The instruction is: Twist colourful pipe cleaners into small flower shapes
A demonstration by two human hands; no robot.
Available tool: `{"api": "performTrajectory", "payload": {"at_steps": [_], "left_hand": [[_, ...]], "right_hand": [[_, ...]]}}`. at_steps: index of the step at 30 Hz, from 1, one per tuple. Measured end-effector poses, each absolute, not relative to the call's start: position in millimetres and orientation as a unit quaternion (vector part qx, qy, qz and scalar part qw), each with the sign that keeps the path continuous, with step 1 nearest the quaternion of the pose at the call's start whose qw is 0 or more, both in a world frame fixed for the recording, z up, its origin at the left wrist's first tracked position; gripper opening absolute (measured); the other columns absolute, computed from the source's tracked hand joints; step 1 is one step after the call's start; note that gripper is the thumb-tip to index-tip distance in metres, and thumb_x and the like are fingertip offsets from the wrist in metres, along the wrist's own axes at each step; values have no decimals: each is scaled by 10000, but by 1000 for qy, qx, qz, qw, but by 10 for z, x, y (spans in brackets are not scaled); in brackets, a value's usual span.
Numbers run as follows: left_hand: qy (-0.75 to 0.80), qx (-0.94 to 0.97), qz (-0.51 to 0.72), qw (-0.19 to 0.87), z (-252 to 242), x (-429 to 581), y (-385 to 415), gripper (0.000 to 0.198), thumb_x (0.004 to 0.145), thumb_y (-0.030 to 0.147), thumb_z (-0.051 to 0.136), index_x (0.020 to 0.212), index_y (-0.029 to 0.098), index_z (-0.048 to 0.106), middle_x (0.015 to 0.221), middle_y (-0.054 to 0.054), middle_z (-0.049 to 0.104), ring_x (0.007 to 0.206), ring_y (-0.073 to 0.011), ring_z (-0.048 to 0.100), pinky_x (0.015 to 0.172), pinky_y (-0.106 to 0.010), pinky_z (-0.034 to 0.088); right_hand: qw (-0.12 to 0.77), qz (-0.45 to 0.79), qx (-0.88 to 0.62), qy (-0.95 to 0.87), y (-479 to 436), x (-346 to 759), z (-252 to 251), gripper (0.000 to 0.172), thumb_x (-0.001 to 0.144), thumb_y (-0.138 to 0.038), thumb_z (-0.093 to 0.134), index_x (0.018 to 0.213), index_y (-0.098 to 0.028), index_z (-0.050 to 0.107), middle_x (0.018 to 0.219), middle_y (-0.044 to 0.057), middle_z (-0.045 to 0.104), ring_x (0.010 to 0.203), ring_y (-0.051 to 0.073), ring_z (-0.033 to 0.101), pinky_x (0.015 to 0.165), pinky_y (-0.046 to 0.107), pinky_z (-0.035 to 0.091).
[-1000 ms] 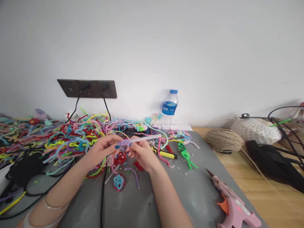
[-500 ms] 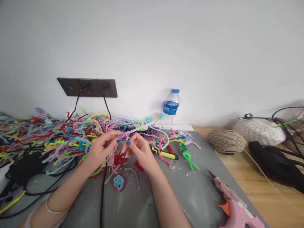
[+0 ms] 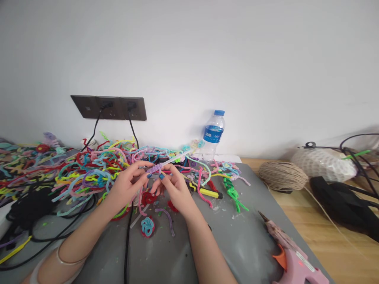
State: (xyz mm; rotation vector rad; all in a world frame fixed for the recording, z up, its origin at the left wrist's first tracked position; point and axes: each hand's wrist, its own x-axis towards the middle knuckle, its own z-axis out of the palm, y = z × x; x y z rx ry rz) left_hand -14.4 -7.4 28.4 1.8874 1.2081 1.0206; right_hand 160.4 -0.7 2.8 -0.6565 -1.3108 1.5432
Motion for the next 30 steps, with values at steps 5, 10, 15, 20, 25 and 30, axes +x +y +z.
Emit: {"api": "performTrajectory", "payload": {"at_steps": [5, 10, 15, 20, 25, 30], "left_hand": [[470, 724, 389, 321, 296, -147, -77, 242, 923, 256, 477, 1128, 187, 585, 628, 32, 558, 582, -131, 530, 561, -215, 373], [462, 731, 384, 324, 297, -145, -84, 207, 918, 243, 471, 1084, 189, 582, 605, 48, 533, 544, -114, 498, 534, -203, 354], [455, 743, 362, 331, 310, -136, -100, 171, 917, 236, 467, 1052, 190, 560, 592, 55, 535, 519, -105, 480, 520, -197, 339], [451, 745, 334, 360, 364, -109, -129, 151, 919, 233, 456, 1038, 197, 540, 636, 40, 611, 522, -106, 515, 514, -186, 369], [439, 739, 332, 388, 420, -104, -157, 125, 920, 234, 451, 1016, 204, 527, 651, 36, 636, 521, -106, 531, 502, -176, 383], [432, 750, 331, 376, 410, -124, -169, 135, 929, 241, 451, 1025, 198, 537, 645, 34, 621, 487, -91, 463, 478, -176, 328]], "right_hand": [[490, 627, -273, -541, -9, 1605, 41, 304, 883, -506, 599, 928, -239, 463, 622, -28, 648, 521, 139, 574, 579, 280, 462], [502, 609, -276, -549, -7, 1610, 35, 244, 900, -455, 591, 896, -233, 490, 686, -6, 671, 620, 158, 613, 662, 296, 469], [505, 608, -257, -556, -20, 1587, 28, 201, 908, -414, 589, 965, -232, 527, 644, -23, 638, 655, 170, 620, 711, 314, 482], [497, 632, -248, -541, -38, 1580, 25, 261, 879, -435, 635, 1010, -243, 515, 644, -32, 604, 604, 159, 585, 609, 286, 484], [486, 656, -223, -533, -43, 1608, 17, 226, 898, -415, 626, 988, -249, 501, 680, -30, 602, 605, 137, 565, 589, 251, 473], [470, 682, -221, -515, -55, 1614, 20, 274, 874, -452, 646, 973, -249, 490, 688, -26, 592, 579, 137, 544, 557, 249, 460]]}}
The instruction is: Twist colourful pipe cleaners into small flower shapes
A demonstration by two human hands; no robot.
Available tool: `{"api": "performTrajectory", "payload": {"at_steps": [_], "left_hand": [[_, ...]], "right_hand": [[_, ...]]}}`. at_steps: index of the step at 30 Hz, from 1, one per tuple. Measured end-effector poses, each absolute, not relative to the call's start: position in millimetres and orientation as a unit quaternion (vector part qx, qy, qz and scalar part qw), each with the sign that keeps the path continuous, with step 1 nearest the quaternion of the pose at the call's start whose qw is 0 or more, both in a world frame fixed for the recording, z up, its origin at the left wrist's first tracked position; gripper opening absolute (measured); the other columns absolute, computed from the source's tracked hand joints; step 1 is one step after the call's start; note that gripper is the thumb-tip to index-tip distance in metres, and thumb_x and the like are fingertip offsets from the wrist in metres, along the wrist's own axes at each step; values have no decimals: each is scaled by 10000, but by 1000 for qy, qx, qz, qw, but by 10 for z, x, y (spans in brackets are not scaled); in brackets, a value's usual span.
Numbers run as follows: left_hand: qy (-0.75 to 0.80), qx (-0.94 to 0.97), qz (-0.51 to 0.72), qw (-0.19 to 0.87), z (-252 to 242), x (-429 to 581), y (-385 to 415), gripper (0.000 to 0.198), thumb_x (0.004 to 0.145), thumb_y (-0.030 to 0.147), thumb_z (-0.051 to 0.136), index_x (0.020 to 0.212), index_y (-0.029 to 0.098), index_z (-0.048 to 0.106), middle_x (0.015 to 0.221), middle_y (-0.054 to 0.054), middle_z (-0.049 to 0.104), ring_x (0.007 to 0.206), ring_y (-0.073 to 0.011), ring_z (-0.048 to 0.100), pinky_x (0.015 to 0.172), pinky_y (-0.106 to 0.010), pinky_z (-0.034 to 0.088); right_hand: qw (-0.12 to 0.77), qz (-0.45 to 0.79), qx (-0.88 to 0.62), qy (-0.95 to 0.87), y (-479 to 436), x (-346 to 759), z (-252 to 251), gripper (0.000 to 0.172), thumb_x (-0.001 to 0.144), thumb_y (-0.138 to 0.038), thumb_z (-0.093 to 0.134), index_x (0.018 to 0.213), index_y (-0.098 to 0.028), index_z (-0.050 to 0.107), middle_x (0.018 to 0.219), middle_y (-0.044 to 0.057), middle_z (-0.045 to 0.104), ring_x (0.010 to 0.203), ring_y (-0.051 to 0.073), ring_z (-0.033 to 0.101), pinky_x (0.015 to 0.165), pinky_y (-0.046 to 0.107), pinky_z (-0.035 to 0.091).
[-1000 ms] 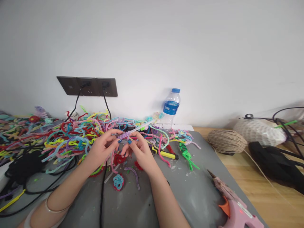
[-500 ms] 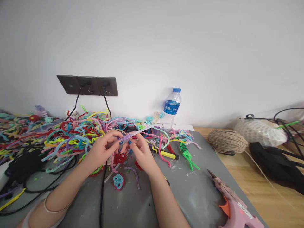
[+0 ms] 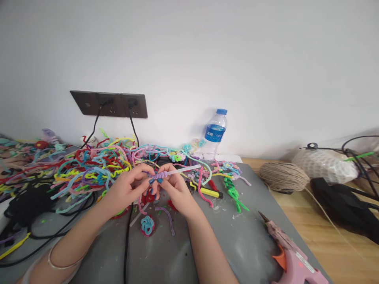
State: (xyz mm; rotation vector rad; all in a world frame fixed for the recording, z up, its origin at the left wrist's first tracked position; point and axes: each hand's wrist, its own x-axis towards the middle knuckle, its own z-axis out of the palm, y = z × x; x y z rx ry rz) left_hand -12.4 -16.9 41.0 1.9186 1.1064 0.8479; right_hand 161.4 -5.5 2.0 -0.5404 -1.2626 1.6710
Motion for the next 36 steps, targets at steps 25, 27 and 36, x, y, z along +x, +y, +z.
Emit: {"api": "performTrajectory", "payload": {"at_steps": [25, 27, 36], "left_hand": [[417, 735, 130, 519, 546, -570, -22, 104, 863, 229, 508, 952, 194, 549, 613, 25, 620, 504, -103, 482, 488, -184, 337], [443, 726, 145, 505, 534, -572, -22, 118, 854, 228, 502, 957, 192, 546, 613, 20, 625, 508, -109, 489, 472, -184, 323], [502, 680, 287, 451, 487, -520, 47, 169, 838, 282, 515, 971, 178, 534, 547, 67, 495, 450, -91, 404, 435, -177, 284]], "right_hand": [[494, 422, -299, -699, 71, 2056, 138, 57, 809, -263, 735, 762, -241, 758, 749, 55, 707, 707, 207, 617, 661, 350, 479], [496, 389, -319, -708, 83, 2056, 124, 83, 804, -283, 743, 735, -236, 744, 730, 51, 701, 692, 207, 613, 661, 350, 474], [479, 349, -379, -711, 43, 1935, 100, 55, 836, -272, 678, 821, -221, 689, 813, 48, 703, 743, 199, 623, 648, 308, 463]]}}
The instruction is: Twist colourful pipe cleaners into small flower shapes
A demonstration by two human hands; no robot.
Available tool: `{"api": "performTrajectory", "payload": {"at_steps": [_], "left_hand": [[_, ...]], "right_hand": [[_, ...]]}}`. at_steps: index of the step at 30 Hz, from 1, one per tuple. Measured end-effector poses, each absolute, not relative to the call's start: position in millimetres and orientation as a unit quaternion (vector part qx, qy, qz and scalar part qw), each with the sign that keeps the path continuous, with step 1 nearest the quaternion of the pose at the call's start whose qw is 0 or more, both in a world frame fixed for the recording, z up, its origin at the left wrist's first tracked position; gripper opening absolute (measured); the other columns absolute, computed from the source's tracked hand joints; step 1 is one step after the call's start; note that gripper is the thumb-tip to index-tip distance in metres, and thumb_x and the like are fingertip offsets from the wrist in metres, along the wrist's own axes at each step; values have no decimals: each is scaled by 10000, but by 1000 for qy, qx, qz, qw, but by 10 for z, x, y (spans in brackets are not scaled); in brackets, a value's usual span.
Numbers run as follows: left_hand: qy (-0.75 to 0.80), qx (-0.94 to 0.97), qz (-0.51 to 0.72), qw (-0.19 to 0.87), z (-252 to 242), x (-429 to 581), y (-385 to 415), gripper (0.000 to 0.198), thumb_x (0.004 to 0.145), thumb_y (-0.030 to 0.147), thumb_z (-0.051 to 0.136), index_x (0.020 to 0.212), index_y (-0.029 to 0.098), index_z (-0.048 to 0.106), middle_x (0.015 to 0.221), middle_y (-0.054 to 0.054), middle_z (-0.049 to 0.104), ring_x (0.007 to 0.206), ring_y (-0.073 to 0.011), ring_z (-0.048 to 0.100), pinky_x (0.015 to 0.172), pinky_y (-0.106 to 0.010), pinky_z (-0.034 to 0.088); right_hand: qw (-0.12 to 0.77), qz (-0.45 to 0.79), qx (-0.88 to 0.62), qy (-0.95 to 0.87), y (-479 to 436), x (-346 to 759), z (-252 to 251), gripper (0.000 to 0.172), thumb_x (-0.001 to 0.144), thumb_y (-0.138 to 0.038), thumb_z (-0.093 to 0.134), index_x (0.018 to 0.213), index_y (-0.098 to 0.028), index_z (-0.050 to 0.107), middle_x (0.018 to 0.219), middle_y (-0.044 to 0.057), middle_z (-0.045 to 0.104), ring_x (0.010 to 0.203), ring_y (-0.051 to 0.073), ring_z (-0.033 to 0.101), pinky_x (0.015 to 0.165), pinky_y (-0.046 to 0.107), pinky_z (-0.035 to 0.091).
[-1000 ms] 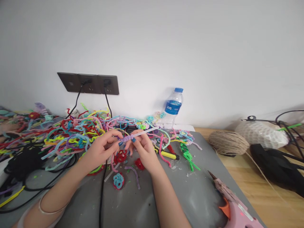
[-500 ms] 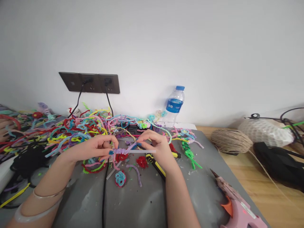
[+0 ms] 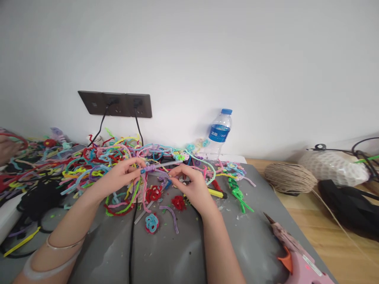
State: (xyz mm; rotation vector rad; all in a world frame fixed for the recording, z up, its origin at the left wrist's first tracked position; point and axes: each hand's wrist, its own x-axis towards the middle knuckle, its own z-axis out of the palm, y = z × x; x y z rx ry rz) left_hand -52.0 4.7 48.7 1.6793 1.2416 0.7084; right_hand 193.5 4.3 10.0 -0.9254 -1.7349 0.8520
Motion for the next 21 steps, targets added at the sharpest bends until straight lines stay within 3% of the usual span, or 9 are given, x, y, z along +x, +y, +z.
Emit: {"api": "performTrajectory", "payload": {"at_steps": [3, 8, 11, 14, 18, 21], "left_hand": [[487, 655, 345, 464, 494, -466, 38, 178, 873, 313, 496, 1000, 189, 504, 550, 75, 475, 441, -80, 351, 428, -175, 252], [426, 687, 319, 494, 513, -387, -40, 129, 905, 289, 503, 1003, 205, 507, 571, 81, 472, 485, -74, 387, 468, -170, 270], [421, 701, 300, 492, 521, -353, -82, 104, 911, 271, 512, 993, 207, 524, 597, 77, 473, 510, -73, 414, 485, -172, 288], [424, 704, 277, 498, 532, -325, -108, 111, 901, 245, 520, 1004, 206, 535, 608, 72, 504, 531, -80, 451, 509, -178, 323], [411, 703, 256, 520, 549, -296, -132, 109, 899, 237, 520, 1003, 208, 536, 608, 72, 545, 521, -82, 485, 512, -182, 354], [406, 704, 260, 522, 553, -290, -149, 85, 903, 238, 521, 983, 209, 524, 596, 77, 546, 520, -83, 491, 512, -182, 357]], "right_hand": [[447, 407, -388, -696, 52, 1896, 41, 77, 860, -270, 620, 875, -205, 660, 859, 54, 685, 732, 187, 625, 640, 299, 478], [427, 497, -338, -675, 34, 1856, -13, 69, 925, -265, 533, 977, -220, 528, 859, 34, 673, 846, 188, 645, 797, 329, 484], [434, 532, -299, -662, 3, 1830, 8, 239, 914, -300, 582, 1118, -236, 476, 951, 40, 688, 955, 199, 642, 881, 346, 458], [457, 558, -286, -632, -11, 1802, 42, 366, 874, -364, 650, 1179, -240, 492, 953, 29, 671, 913, 190, 637, 829, 314, 472], [459, 574, -287, -614, -14, 1763, 69, 255, 837, -372, 699, 1027, -214, 637, 937, 32, 657, 820, 165, 628, 744, 280, 491], [459, 593, -290, -594, -22, 1741, 74, 185, 826, -357, 714, 914, -206, 652, 830, 6, 642, 677, 132, 608, 652, 262, 493]]}}
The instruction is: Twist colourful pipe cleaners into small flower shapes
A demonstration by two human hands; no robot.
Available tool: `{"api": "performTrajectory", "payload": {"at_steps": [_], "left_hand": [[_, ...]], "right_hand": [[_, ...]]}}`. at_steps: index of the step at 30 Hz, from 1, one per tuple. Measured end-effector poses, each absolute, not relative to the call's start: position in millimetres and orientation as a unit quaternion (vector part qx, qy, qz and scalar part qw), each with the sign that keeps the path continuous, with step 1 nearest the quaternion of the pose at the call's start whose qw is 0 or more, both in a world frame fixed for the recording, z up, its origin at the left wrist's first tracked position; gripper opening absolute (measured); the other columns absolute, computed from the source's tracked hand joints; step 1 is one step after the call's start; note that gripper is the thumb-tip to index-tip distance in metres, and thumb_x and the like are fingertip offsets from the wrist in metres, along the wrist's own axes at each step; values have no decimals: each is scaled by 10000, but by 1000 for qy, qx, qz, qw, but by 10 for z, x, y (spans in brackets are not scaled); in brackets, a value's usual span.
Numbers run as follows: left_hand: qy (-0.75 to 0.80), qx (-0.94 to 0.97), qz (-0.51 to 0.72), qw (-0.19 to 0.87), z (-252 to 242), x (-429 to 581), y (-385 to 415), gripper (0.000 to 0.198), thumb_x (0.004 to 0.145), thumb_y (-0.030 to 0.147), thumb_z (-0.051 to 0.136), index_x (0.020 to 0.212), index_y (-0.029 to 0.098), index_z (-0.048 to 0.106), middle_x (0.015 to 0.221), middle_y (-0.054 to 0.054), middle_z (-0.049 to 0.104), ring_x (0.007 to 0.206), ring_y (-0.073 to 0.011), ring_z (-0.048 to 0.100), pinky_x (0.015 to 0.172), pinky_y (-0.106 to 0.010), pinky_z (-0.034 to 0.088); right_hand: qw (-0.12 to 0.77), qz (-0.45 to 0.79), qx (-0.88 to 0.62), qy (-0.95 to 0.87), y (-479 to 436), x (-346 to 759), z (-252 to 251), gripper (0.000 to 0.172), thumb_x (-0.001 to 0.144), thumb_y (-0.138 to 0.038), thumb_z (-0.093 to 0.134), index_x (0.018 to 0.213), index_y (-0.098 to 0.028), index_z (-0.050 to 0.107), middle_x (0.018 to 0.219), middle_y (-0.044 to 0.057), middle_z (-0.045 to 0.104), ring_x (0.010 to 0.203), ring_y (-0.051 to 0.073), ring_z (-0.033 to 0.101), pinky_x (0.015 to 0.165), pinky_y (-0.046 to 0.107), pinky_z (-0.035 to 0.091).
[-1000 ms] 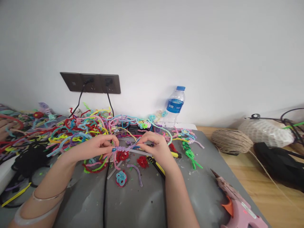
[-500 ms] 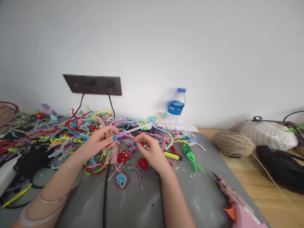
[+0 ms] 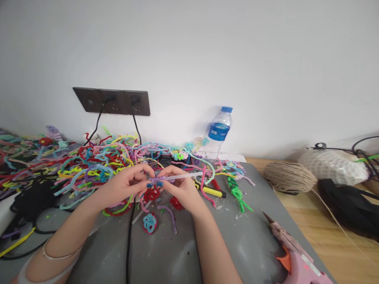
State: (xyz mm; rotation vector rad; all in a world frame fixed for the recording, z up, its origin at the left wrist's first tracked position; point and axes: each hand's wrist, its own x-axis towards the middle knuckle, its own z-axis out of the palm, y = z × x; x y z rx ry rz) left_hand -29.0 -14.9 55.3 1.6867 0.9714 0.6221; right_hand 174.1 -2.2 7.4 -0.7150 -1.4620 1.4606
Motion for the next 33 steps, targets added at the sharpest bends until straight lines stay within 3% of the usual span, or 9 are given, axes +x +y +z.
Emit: {"api": "performTrajectory", "payload": {"at_steps": [10, 18, 22, 27, 33], "left_hand": [[420, 709, 274, 496, 546, -280, -163, 115, 861, 188, 543, 891, 220, 436, 659, 74, 577, 597, -95, 524, 571, -191, 355], [467, 757, 264, 373, 481, -239, -136, 152, 828, 224, 560, 805, 219, 410, 505, 121, 434, 498, -85, 331, 522, -196, 248], [477, 763, 265, 346, 431, -214, -122, 152, 840, 246, 553, 785, 218, 414, 492, 126, 385, 497, -86, 313, 520, -191, 238], [491, 751, 275, 346, 422, -202, -110, 186, 794, 216, 562, 798, 227, 377, 500, 129, 411, 490, -88, 337, 520, -191, 241], [486, 750, 272, 357, 428, -160, -109, 249, 712, 112, 537, 781, 233, 330, 517, 125, 472, 497, -91, 412, 556, -194, 290]], "right_hand": [[433, 608, -261, -612, -54, 1762, 96, 156, 862, -311, 684, 879, -206, 569, 790, -23, 598, 645, 101, 587, 607, 224, 460], [441, 608, -296, -590, -53, 1675, 51, 277, 836, -424, 698, 822, -204, 530, 750, -33, 520, 603, 99, 479, 558, 226, 398], [450, 602, -298, -588, -56, 1648, 38, 257, 859, -425, 668, 861, -207, 532, 727, -49, 463, 587, 93, 390, 551, 224, 331], [444, 581, -300, -612, -59, 1631, 49, 231, 856, -398, 664, 978, -213, 599, 859, -8, 554, 671, 115, 462, 603, 236, 369], [451, 539, -305, -642, -48, 1569, 5, 142, 798, -301, 722, 827, -194, 634, 786, -4, 592, 691, 132, 492, 629, 249, 384]]}}
